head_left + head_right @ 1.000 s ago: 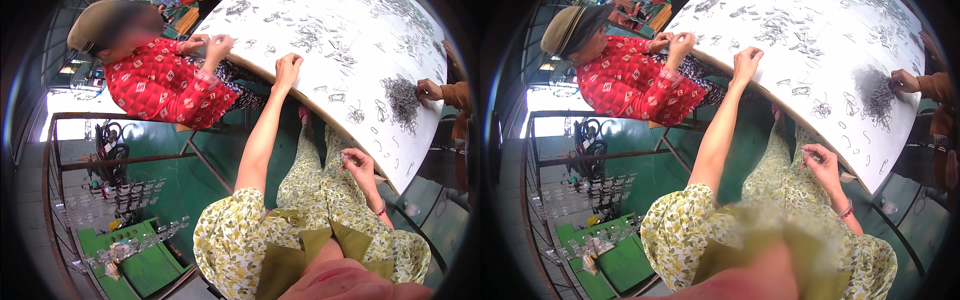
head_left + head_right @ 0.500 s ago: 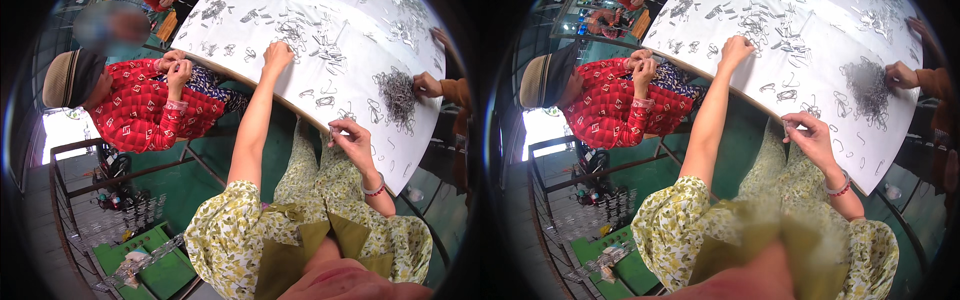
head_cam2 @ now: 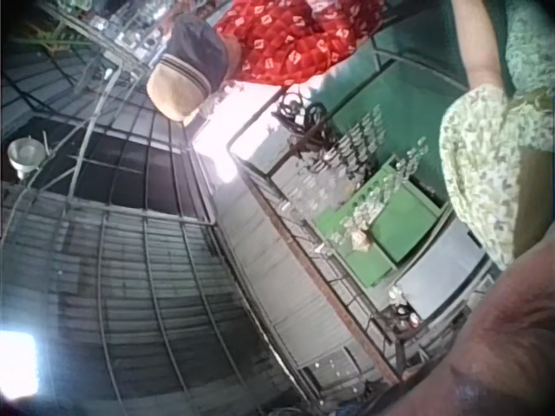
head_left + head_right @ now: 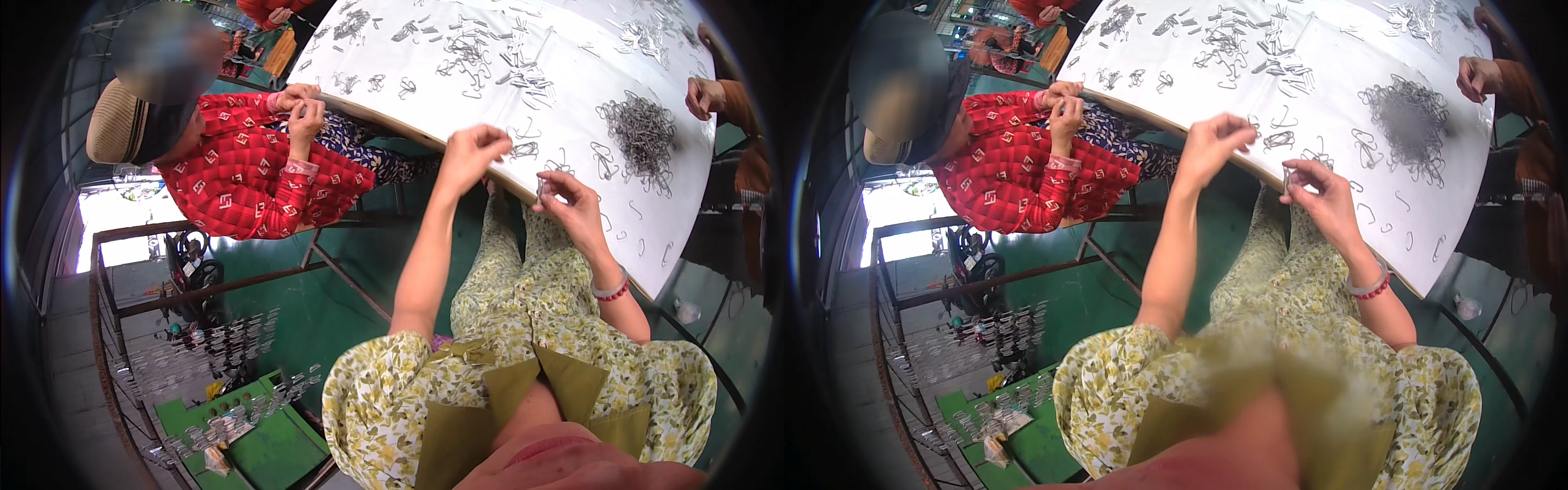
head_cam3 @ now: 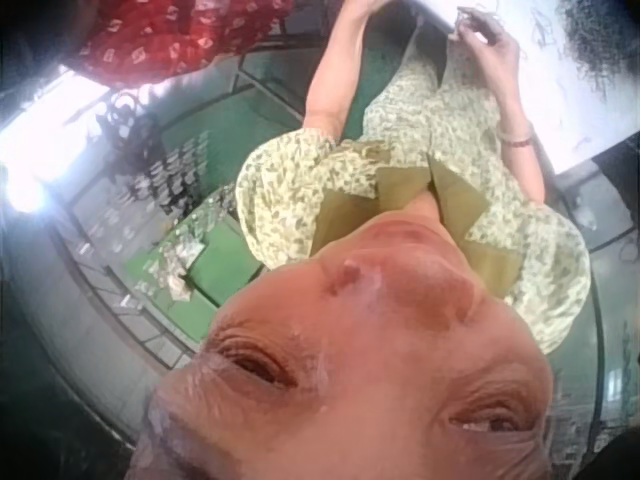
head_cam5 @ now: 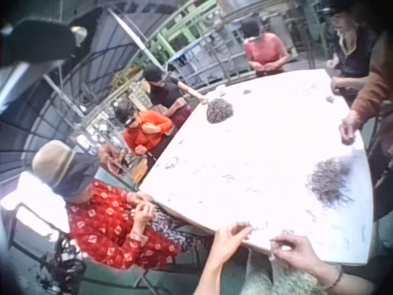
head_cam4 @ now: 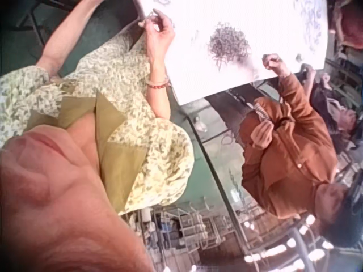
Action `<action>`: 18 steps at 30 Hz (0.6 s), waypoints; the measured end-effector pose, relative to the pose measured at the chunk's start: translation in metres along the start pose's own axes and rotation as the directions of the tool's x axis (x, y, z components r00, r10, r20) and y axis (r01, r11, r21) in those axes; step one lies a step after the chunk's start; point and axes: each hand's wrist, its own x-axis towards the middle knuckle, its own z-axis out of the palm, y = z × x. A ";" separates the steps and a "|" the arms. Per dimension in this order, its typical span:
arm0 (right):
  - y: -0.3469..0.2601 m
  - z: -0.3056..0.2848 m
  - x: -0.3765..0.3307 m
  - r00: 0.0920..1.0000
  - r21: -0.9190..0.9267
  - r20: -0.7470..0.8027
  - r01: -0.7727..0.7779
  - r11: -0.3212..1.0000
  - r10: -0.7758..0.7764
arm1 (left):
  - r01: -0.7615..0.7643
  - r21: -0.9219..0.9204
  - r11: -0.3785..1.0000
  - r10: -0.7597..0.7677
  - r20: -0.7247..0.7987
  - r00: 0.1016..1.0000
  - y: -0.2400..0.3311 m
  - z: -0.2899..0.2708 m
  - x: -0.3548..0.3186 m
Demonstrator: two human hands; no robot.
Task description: The person sits at a table and repeatedly picks up small metal paperclips, bends them into a specific shape, and places them onto a white board. Another person across the table performs the same task simultaneously.
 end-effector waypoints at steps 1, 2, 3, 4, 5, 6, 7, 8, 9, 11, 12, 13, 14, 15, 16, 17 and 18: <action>0.004 0.002 0.001 1.000 -0.017 -0.018 0.022 1.000 -0.023 | 0.037 -0.110 0.993 -0.037 0.004 0.999 -0.002 0.008 -0.023; 0.007 0.004 0.001 0.998 -0.040 -0.042 0.040 0.998 -0.042 | 0.035 -0.126 0.991 -0.033 0.021 0.999 0.002 0.015 -0.041; 0.009 0.005 0.001 0.997 -0.034 -0.042 0.061 0.998 -0.062 | -0.013 -0.173 0.985 0.015 0.006 1.000 0.002 0.020 -0.055; 0.009 0.009 0.000 0.994 -0.006 -0.047 0.096 0.995 -0.096 | -0.063 -0.220 0.974 0.062 -0.011 0.998 0.002 0.025 -0.066; 0.005 0.015 0.000 0.992 0.019 -0.040 0.118 0.993 -0.117 | -0.107 -0.178 0.978 0.101 -0.039 0.994 0.006 0.027 -0.074; 0.001 0.020 -0.002 0.990 0.045 -0.034 0.140 0.989 -0.139 | -0.120 -0.186 0.975 0.111 -0.060 0.992 0.003 0.029 -0.078; 0.000 0.023 -0.005 0.986 0.014 -0.034 0.165 0.986 -0.164 | -0.134 -0.195 0.972 0.120 -0.079 0.990 0.001 0.030 -0.079; -0.001 0.027 -0.006 0.980 -0.015 -0.034 0.194 0.981 -0.195 | -0.152 -0.200 0.968 0.134 -0.098 0.986 -0.002 0.030 -0.080; -0.001 0.030 -0.009 0.974 -0.045 -0.035 0.224 0.973 -0.226 | -0.171 -0.166 0.971 0.151 -0.123 0.981 -0.004 0.029 -0.082; 0.000 0.033 -0.015 0.960 -0.084 -0.063 0.268 0.960 -0.274 | -0.169 -0.154 0.973 0.143 -0.165 0.976 -0.005 0.030 -0.088; 0.000 0.034 -0.017 0.951 -0.104 -0.077 0.290 0.951 -0.299 | -0.168 -0.148 0.975 0.140 -0.185 0.973 -0.005 0.031 -0.091; 0.000 0.034 -0.019 0.935 -0.135 -0.073 0.335 0.932 -0.347 | -0.163 -0.165 0.973 0.130 -0.190 0.973 -0.006 0.033 -0.092; -0.003 0.035 -0.018 0.918 -0.162 -0.062 0.378 0.912 -0.391 | -0.155 -0.180 0.971 0.118 -0.200 0.973 -0.006 0.035 -0.092; -0.004 0.035 -0.017 0.899 -0.189 -0.049 0.419 0.888 -0.435 | -0.147 -0.195 0.970 0.105 -0.210 0.972 -0.005 0.037 -0.092; -0.003 0.034 -0.014 0.887 -0.224 -0.039 0.441 0.869 -0.460 | -0.128 -0.231 0.964 0.077 -0.220 0.973 -0.003 0.038 -0.093; 0.003 0.036 -0.018 0.876 -0.260 -0.037 0.456 0.851 -0.480 | -0.102 -0.268 0.958 0.043 -0.221 0.974 -0.004 0.040 -0.100; 0.008 0.038 -0.022 0.866 -0.294 -0.032 0.470 0.832 -0.500 | -0.077 -0.304 0.950 0.008 -0.221 0.975 -0.006 0.041 -0.106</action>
